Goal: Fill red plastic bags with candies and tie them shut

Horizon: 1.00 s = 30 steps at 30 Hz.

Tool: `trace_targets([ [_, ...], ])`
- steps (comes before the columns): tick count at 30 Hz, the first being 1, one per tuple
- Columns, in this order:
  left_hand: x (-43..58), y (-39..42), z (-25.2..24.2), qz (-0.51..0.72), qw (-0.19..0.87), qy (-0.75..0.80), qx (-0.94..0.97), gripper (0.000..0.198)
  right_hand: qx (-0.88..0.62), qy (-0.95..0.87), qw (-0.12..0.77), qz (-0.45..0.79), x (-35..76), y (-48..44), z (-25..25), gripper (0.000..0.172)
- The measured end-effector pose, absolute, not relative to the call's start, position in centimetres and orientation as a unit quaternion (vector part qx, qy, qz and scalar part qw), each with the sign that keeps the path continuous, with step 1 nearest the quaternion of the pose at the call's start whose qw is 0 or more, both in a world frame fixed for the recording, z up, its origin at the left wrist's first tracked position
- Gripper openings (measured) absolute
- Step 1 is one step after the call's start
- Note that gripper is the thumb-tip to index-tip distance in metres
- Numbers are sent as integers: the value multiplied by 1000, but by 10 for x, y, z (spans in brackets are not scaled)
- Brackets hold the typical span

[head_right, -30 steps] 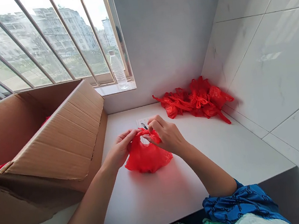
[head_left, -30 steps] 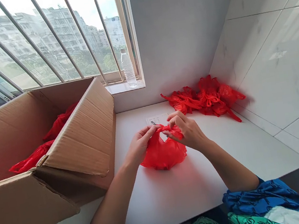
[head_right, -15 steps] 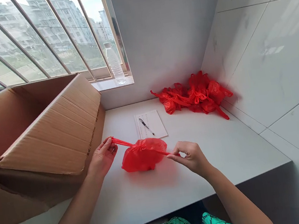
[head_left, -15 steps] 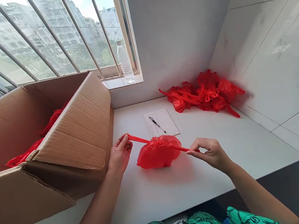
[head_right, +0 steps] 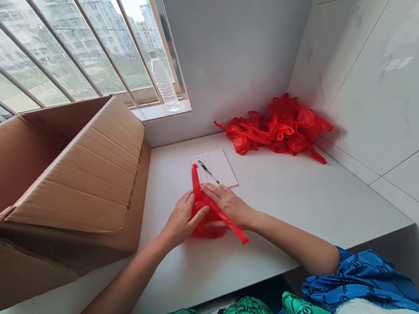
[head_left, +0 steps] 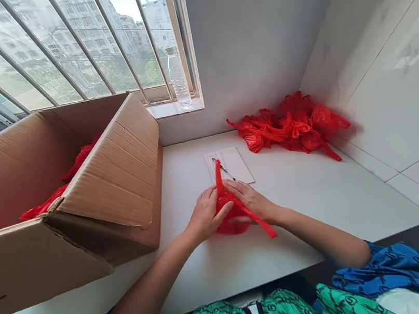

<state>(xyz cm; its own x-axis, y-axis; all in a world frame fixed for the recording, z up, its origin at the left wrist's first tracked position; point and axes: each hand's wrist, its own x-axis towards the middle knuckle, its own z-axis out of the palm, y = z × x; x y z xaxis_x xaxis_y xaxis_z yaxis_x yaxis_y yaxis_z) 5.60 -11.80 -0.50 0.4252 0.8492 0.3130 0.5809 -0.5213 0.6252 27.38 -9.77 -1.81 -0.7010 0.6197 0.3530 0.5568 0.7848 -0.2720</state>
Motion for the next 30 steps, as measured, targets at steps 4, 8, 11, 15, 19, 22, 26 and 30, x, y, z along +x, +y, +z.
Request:
trace_targets([
  [4,58,-124,-31,231,84,453,857,57,-321,-924,203,42,268,-101,-38,92],
  [8,54,-128,-48,200,12,442,875,59,-320,-925,202,22,273,-107,-47,91],
  [11,56,-126,-53,192,-10,439,878,59,-326,-924,198,24,272,-106,-52,91],
  [15,57,-123,-60,193,-19,436,879,60,-323,-926,194,32,271,-103,-60,91],
  [19,57,-123,-69,198,-14,437,877,62,-324,-924,199,37,271,-103,-65,91],
  [22,57,-122,-73,205,1,439,875,63,-328,-922,202,41,271,-105,-66,91],
  [26,57,-122,-75,208,17,441,873,63,-335,-921,196,44,271,-105,-67,91],
  [30,57,-124,-77,213,24,446,869,64,-333,-922,192,42,270,-107,-70,92],
])
